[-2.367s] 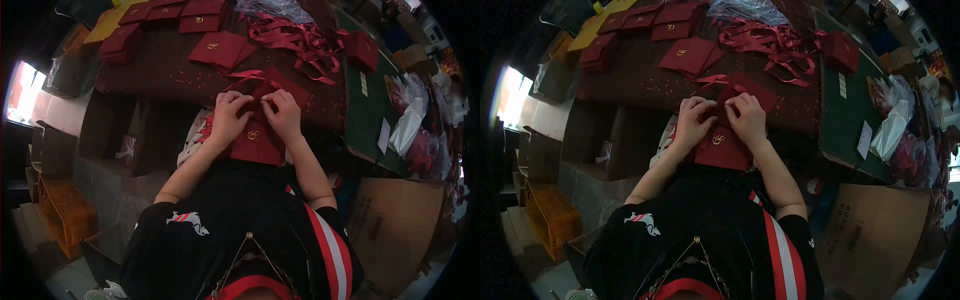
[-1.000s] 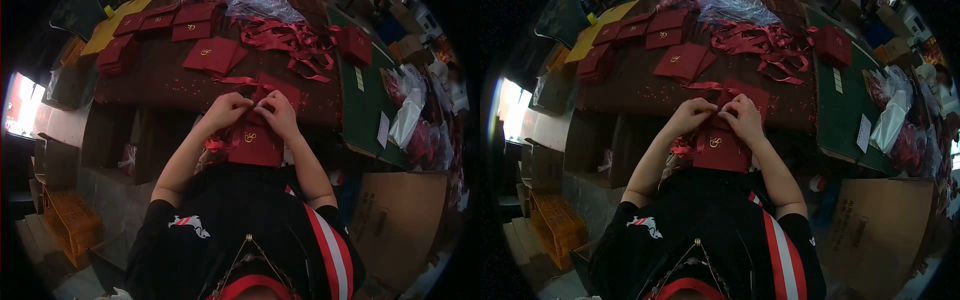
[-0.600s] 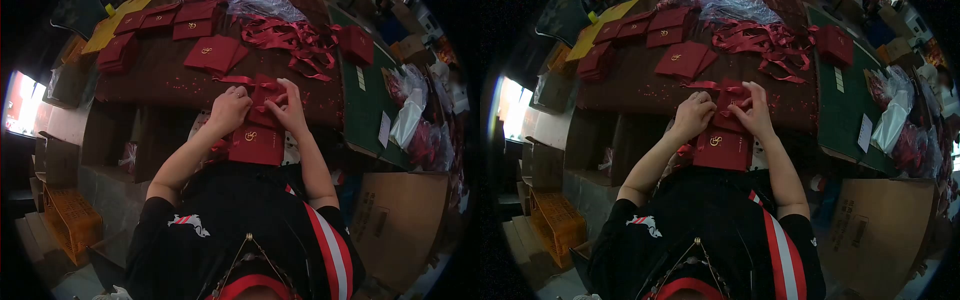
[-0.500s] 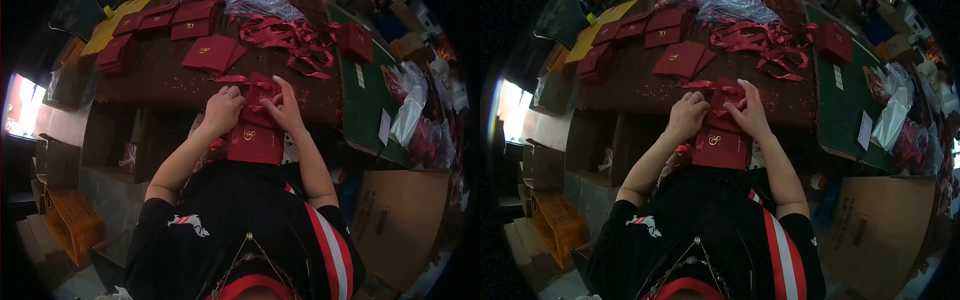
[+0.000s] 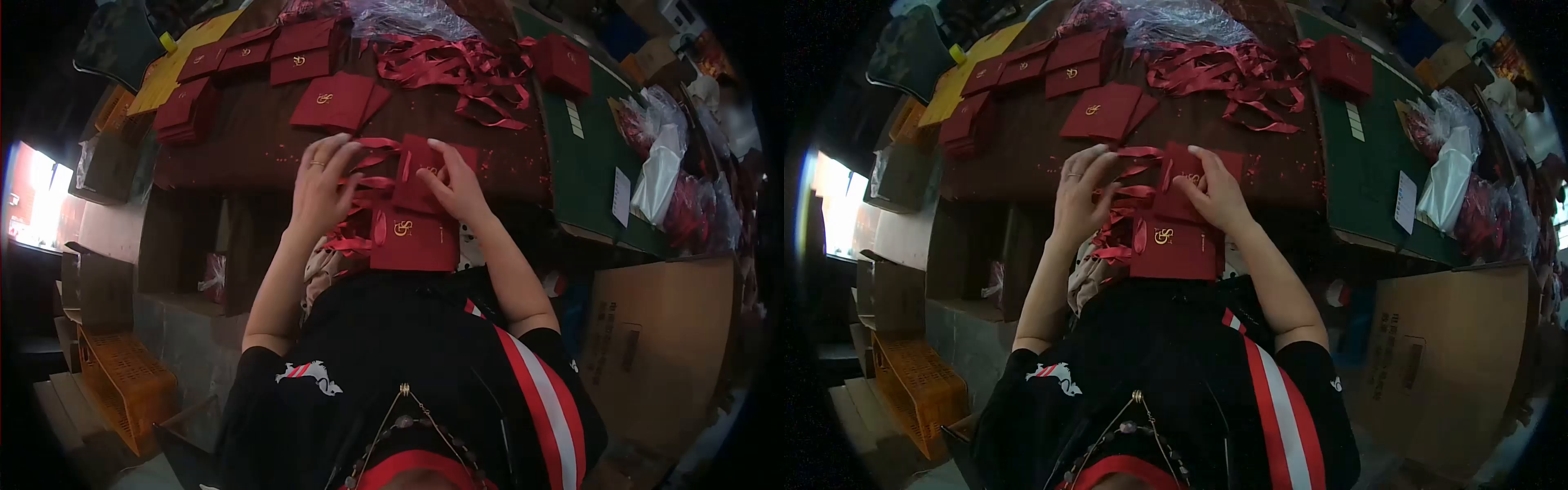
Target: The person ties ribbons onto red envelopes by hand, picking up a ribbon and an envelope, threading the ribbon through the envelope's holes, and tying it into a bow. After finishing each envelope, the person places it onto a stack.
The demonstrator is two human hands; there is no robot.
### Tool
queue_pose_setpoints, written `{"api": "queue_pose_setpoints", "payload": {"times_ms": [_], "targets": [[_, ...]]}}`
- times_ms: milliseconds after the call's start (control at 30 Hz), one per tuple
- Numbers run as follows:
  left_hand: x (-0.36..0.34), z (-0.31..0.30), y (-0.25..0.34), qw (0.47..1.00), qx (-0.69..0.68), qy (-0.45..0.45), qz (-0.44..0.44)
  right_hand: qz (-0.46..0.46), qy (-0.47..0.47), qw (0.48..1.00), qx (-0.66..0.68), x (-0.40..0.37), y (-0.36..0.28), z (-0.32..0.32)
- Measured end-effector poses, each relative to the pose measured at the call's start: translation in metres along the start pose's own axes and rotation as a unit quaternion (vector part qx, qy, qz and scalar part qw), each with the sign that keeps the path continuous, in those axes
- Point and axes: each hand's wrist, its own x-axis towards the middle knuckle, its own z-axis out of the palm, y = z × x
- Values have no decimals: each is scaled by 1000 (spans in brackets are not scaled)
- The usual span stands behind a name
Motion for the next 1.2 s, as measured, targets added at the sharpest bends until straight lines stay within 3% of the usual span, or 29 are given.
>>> {"api": "queue_pose_setpoints", "payload": {"times_ms": [133, 167, 233, 333, 400, 467, 533, 600, 633, 733, 800, 867, 933, 1000, 1133, 1200], "targets": [[5, 38, 25, 983, -3, -158, 95, 16, 51, 981, 185, 8, 15, 1], [-3, 49, 27, 971, 15, -207, 121, 13, 102, 989, 109, 10, 16, -7], [-20, 50, 37, 974, -28, -196, 109, -30, 155, 987, -17, 20, 19, -29], [-33, 26, 46, 964, -51, -223, 133, -77, 199, 973, -86, 45, 40, -46], [-44, 16, 44, 940, -124, -301, 101, -58, 187, 976, -97, 65, 50, -49], [-45, 8, 40, 946, -132, -271, 114, -177, 230, 934, -207, 83, 68, -47], [-34, -5, 36, 939, -176, -281, 89, -157, 228, 939, -207, 88, 69, -43], [-16, -9, 27, 966, -155, -178, 102, -62, 120, 965, -226, 86, 70, -43], [-5, -10, 22, 977, -140, -132, 93, -41, 110, 970, -213, 83, 65, -41], [30, 3, -13, 997, -54, -42, 28, -72, 74, 976, -190, 64, 52, -37], [46, 26, -40, 996, 91, -18, -18, -154, 37, 975, -158, 50, 49, -36], [50, 45, -56, 985, 155, -58, -43, -185, -3, 975, -127, 33, 32, -42], [50, 53, -56, 963, 185, -157, -114, -172, -22, 978, -116, 17, 25, -56], [40, 55, -37, 963, 195, -161, -95, -129, -43, 985, -105, 5, 22, -70], [16, 67, 10, 970, 184, -151, -54, -121, 70, 986, -87, 17, 23, -71], [8, 74, 27, 975, 163, -146, -38, -57, 142, 977, -151, 37, 25, -64]]}}
